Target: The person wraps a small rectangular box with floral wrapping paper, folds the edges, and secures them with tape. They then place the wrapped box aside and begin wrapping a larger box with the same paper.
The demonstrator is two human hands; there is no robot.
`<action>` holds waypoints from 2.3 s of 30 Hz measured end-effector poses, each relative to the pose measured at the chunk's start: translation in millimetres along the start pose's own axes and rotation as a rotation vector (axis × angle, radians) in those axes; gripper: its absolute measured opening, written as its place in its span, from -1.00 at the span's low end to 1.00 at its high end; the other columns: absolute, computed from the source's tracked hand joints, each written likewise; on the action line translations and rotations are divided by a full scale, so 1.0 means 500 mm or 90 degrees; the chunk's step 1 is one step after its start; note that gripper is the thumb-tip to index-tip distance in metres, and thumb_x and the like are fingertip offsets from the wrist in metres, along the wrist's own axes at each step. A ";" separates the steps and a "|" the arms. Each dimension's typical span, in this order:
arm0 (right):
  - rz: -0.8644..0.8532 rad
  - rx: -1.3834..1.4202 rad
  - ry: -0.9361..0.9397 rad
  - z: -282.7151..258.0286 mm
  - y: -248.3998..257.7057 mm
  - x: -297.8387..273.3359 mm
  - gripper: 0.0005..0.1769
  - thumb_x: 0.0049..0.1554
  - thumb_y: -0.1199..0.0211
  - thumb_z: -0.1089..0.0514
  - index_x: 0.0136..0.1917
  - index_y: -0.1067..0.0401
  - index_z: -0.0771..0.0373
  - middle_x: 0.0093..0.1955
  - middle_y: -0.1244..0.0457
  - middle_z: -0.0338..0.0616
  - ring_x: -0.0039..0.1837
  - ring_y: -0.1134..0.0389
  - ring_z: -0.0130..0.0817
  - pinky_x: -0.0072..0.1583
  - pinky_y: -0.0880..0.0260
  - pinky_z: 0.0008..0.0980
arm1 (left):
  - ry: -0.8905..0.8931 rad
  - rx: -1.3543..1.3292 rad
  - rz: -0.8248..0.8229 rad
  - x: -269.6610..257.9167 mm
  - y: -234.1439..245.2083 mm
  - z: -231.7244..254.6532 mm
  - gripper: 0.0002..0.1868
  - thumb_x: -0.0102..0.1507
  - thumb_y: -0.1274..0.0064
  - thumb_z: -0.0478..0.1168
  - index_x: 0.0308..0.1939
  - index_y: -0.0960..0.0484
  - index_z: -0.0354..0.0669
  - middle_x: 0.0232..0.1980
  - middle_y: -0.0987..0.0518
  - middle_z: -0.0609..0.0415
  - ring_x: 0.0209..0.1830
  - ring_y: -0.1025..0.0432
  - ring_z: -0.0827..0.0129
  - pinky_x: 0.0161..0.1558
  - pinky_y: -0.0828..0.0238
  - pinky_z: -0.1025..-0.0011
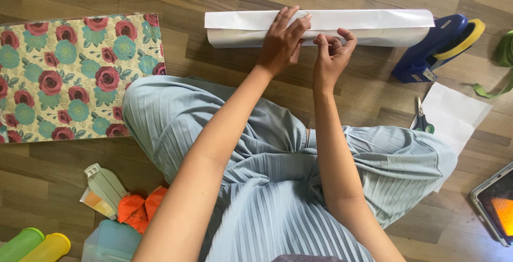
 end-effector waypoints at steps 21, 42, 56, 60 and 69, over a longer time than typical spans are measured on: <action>0.063 -0.133 -0.067 -0.010 0.011 0.036 -0.55 0.15 -0.36 0.33 0.18 -0.17 0.33 -0.29 -0.41 -0.17 -0.18 -0.47 -0.47 -0.05 -0.40 -0.55 | -0.043 0.061 0.006 -0.014 -0.010 0.013 -0.68 0.20 -0.16 -0.41 0.03 -0.64 -0.14 0.37 -0.46 0.05 0.52 -0.16 -0.06 0.55 -0.05 -0.14; 0.131 -0.481 -0.074 -0.046 0.018 0.052 -0.53 0.03 -0.54 0.05 -0.01 -0.29 0.20 -0.36 -0.39 -0.24 -0.25 -0.45 -0.42 -0.12 -0.36 -0.44 | -0.044 0.125 -0.023 0.000 -0.020 0.011 -0.37 0.22 -0.06 -0.50 0.35 -0.51 0.05 0.38 -0.43 0.09 0.49 -0.19 -0.04 0.54 -0.02 -0.11; 0.132 -0.319 0.038 -0.006 0.012 -0.008 -0.56 0.20 -0.38 0.25 0.19 -0.15 0.24 -0.21 -0.41 -0.18 -0.14 -0.44 -0.41 -0.03 -0.40 -0.42 | -0.028 0.140 -0.031 0.004 -0.025 0.013 -0.33 0.15 -0.18 -0.45 0.33 -0.57 0.18 0.35 -0.40 0.07 0.47 -0.16 -0.01 0.54 0.01 -0.13; 0.201 -0.227 0.065 0.012 0.006 -0.043 -0.58 0.26 -0.34 0.26 0.26 -0.16 0.25 -0.20 -0.35 -0.23 -0.16 -0.34 -0.52 -0.08 -0.31 -0.54 | -0.036 0.132 -0.035 0.005 -0.014 0.021 -0.39 0.19 -0.13 -0.41 0.31 -0.58 0.16 0.34 -0.41 0.03 0.46 -0.16 -0.03 0.52 0.02 -0.16; 0.309 -0.096 0.062 0.144 0.019 -0.050 -0.43 0.26 -0.40 0.09 0.37 -0.18 0.26 0.05 -0.26 -0.11 -0.06 -0.27 -0.48 -0.03 -0.33 -0.51 | -0.056 0.157 -0.043 0.009 -0.012 0.013 -0.45 0.32 0.07 -0.39 0.35 -0.57 0.20 0.38 -0.40 0.03 0.46 -0.19 -0.08 0.52 -0.03 -0.14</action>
Point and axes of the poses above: each hand's wrist, its own x-axis towards the middle knuckle, its own y-axis out of the back of the hand, z = x × y, the point moved 10 cm from there along x, towards the middle knuckle
